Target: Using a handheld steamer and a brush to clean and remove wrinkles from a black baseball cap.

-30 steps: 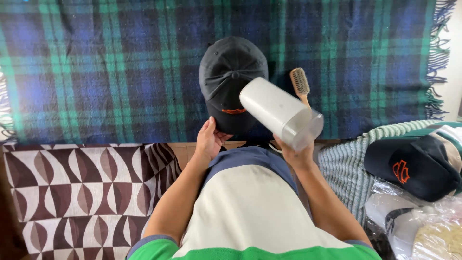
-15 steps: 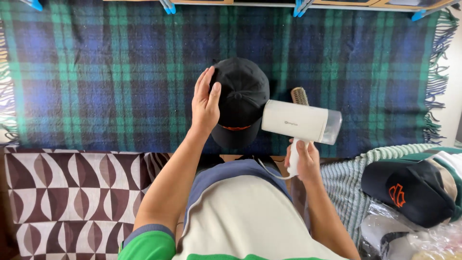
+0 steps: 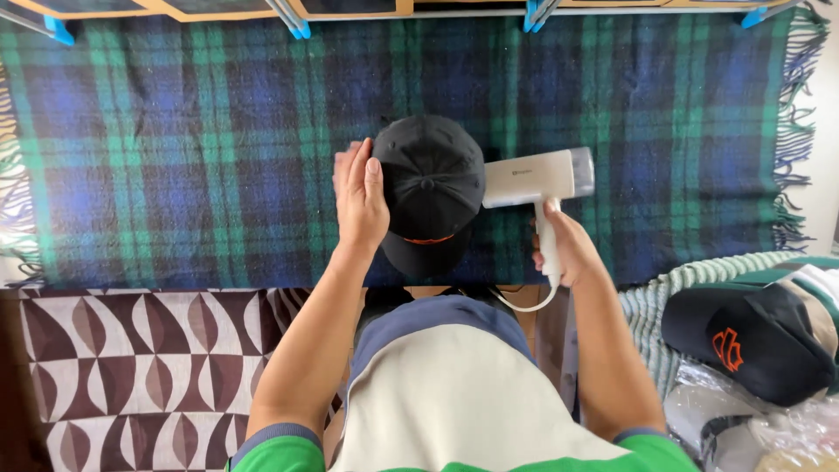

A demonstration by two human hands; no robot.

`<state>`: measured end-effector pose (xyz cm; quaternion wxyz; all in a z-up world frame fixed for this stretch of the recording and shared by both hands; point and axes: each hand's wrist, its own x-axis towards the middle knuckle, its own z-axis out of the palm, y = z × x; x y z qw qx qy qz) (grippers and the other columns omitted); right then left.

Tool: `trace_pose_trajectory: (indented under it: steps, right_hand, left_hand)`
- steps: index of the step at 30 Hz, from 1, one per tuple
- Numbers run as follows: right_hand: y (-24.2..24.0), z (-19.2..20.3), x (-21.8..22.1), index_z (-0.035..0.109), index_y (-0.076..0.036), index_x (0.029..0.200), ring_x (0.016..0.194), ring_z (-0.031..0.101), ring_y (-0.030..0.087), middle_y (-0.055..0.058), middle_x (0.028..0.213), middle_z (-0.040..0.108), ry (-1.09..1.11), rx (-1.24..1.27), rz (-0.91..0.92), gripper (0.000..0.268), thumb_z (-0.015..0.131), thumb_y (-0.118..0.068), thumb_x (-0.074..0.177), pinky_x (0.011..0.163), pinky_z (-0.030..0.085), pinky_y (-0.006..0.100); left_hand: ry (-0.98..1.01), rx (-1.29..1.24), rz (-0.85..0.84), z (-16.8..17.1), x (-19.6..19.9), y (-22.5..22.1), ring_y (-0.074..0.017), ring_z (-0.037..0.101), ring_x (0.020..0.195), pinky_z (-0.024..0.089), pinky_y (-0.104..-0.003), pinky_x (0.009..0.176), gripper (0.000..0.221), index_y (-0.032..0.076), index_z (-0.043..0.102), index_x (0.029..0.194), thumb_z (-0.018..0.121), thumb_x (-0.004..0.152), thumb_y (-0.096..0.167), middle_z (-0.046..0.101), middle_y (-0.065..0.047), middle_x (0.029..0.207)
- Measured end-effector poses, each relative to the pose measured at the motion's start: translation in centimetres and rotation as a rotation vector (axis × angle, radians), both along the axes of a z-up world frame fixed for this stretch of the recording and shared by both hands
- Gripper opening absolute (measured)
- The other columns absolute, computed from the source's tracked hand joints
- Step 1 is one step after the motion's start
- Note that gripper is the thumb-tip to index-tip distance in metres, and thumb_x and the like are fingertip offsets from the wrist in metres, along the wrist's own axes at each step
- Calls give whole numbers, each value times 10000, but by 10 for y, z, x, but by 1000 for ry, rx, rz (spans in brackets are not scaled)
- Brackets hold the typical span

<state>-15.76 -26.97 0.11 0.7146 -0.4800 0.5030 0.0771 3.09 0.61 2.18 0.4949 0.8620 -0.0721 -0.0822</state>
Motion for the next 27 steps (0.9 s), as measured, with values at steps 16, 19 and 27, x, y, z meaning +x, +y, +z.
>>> trace_pose_trajectory:
  steps: [16, 19, 27]
  right_hand:
    - [137, 53, 75, 688, -74, 1026, 950, 518, 351, 136, 1033, 478, -1127, -1281, 432, 461, 722, -514, 893, 881, 467, 404]
    - [120, 49, 80, 725, -95, 1185, 1016, 511, 306, 71, 1031, 485, -947, -1473, 405, 343, 754, -307, 916, 914, 408, 392]
    - [122, 17, 75, 761, -90, 1198, 1203, 489, 369, 94, 1209, 520, -869, -1623, 380, 312, 700, -284, 962, 985, 385, 455]
  left_hand:
    - [171, 61, -478, 168, 19, 5, -419, 674, 1048, 562, -533, 839, 729, 86, 462, 1449, 766, 813, 273, 685, -188, 1135]
    - [156, 238, -427, 178, 58, 16, -374, 719, 956, 581, -503, 784, 576, 104, 633, 1348, 763, 801, 235, 737, -120, 1021]
    - [180, 746, -774, 198, 87, -45, -438, 723, 976, 576, -559, 832, 640, 40, 627, 1262, 658, 821, 503, 740, -199, 1027]
